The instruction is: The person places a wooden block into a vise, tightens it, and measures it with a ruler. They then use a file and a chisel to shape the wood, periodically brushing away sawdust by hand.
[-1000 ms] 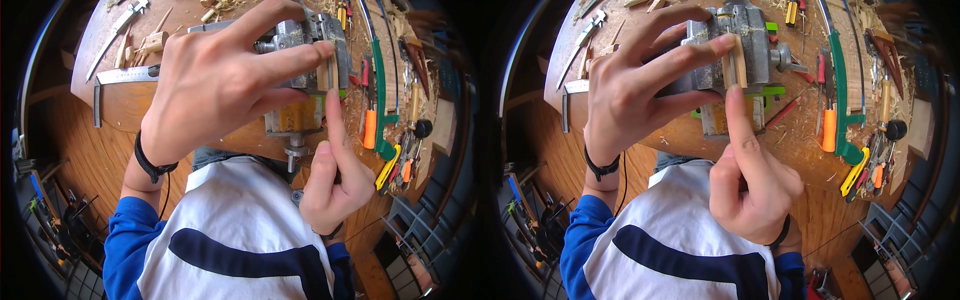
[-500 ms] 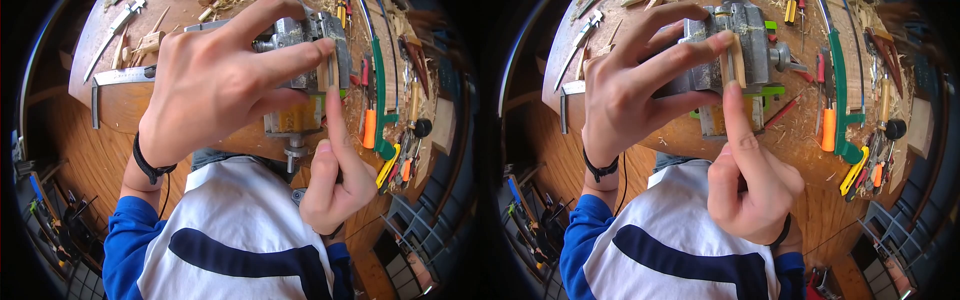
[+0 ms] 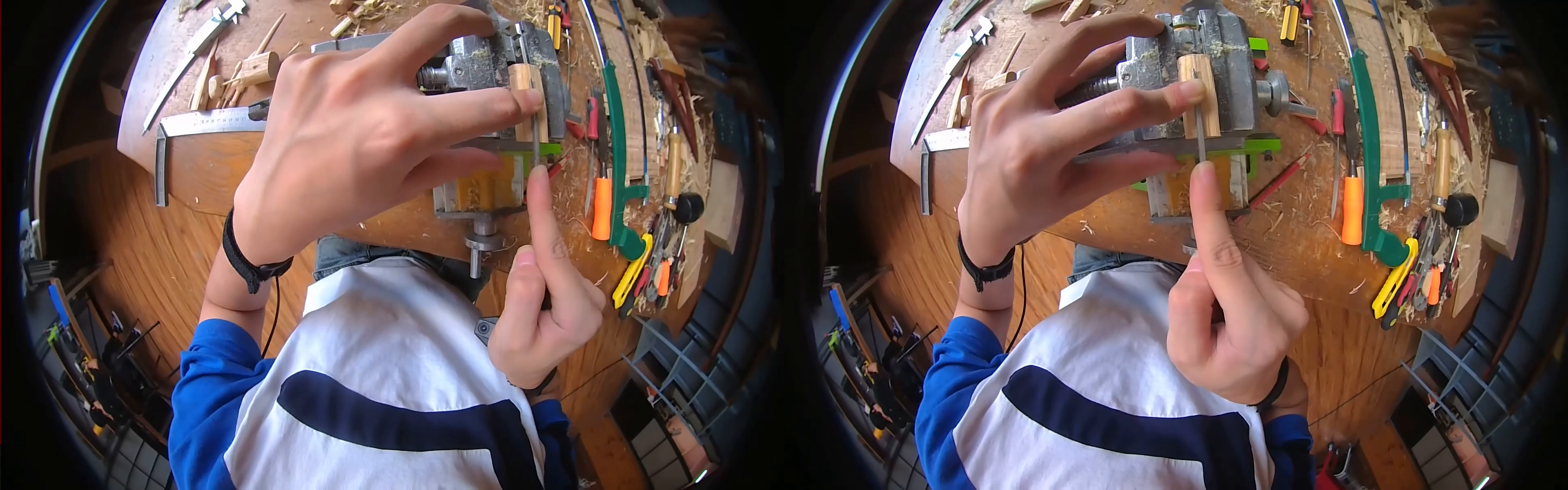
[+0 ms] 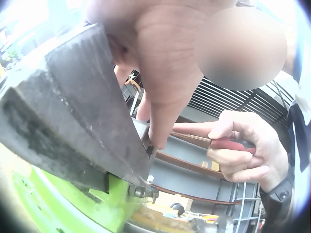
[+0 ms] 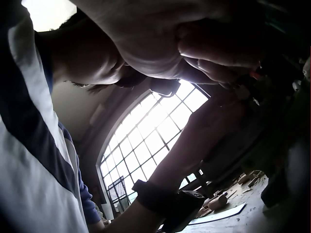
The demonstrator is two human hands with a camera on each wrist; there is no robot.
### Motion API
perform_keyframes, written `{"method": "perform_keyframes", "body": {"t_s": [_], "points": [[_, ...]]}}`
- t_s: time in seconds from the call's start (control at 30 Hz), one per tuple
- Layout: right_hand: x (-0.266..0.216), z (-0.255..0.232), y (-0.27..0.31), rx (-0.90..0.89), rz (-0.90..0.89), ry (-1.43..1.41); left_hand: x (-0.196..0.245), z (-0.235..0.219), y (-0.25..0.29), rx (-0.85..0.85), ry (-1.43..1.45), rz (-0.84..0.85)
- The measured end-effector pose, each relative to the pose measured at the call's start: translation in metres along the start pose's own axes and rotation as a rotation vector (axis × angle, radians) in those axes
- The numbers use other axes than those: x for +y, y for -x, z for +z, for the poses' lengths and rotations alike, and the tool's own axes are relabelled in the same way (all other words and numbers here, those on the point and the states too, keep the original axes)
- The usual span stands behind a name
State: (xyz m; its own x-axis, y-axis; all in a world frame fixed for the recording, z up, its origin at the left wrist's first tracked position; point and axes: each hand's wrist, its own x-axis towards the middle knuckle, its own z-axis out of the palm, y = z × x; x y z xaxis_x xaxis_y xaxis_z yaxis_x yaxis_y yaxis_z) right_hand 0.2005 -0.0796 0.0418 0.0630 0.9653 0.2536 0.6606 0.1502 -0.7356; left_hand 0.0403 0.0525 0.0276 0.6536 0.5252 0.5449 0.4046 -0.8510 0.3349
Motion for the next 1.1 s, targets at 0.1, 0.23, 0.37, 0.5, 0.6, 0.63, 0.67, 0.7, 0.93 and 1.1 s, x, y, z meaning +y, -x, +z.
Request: {"method": "perform_keyframes", "body": {"t_s": [0.1, 0.23, 0.37, 0.5, 0.6, 0.63, 0.67, 0.7, 0.93, 1.1], "points": [[-0.002, -0.003, -0.001, -0.033, 0.015, -0.005, -0.002, -0.002, -0.003, 0.013, -0.019, 0.095], [-0.004, -0.001, -0.004, -0.022, 0.08, 0.003, -0.008, 0.003, 0.002, -0.01, -0.003, 0.004], [0.0, 0.009, -0.015, 0.049, 0.078, 0.0, -0.007, 0.003, 0.001, -0.022, 0.001, 0.001], [-0.005, 0.009, -0.017, 0.035, 0.115, 0.0, -0.007, 0.002, 0.002, -0.027, -0.005, -0.005], [-0.004, 0.011, -0.016, 0.063, 0.092, 0.003, -0.006, 0.001, 0.002, -0.03, -0.011, -0.006], [-0.002, 0.011, -0.013, 0.069, 0.06, 0.011, -0.006, 0.0, 0.003, -0.031, -0.014, -0.006], [0.002, 0.011, -0.009, 0.075, 0.027, 0.018, -0.007, 0.0, 0.003, -0.032, -0.018, -0.005], [0.004, 0.01, -0.007, 0.08, -0.006, 0.026, -0.007, 0.001, 0.002, -0.032, -0.021, -0.006], [-0.003, 0.001, 0.0, 0.016, 0.053, 0.015, -0.007, 0.001, 0.001, -0.039, -0.019, -0.012], [0.004, 0.011, -0.003, 0.092, 0.028, -0.005, -0.007, 0.001, 0.001, -0.047, -0.019, -0.023]]}}
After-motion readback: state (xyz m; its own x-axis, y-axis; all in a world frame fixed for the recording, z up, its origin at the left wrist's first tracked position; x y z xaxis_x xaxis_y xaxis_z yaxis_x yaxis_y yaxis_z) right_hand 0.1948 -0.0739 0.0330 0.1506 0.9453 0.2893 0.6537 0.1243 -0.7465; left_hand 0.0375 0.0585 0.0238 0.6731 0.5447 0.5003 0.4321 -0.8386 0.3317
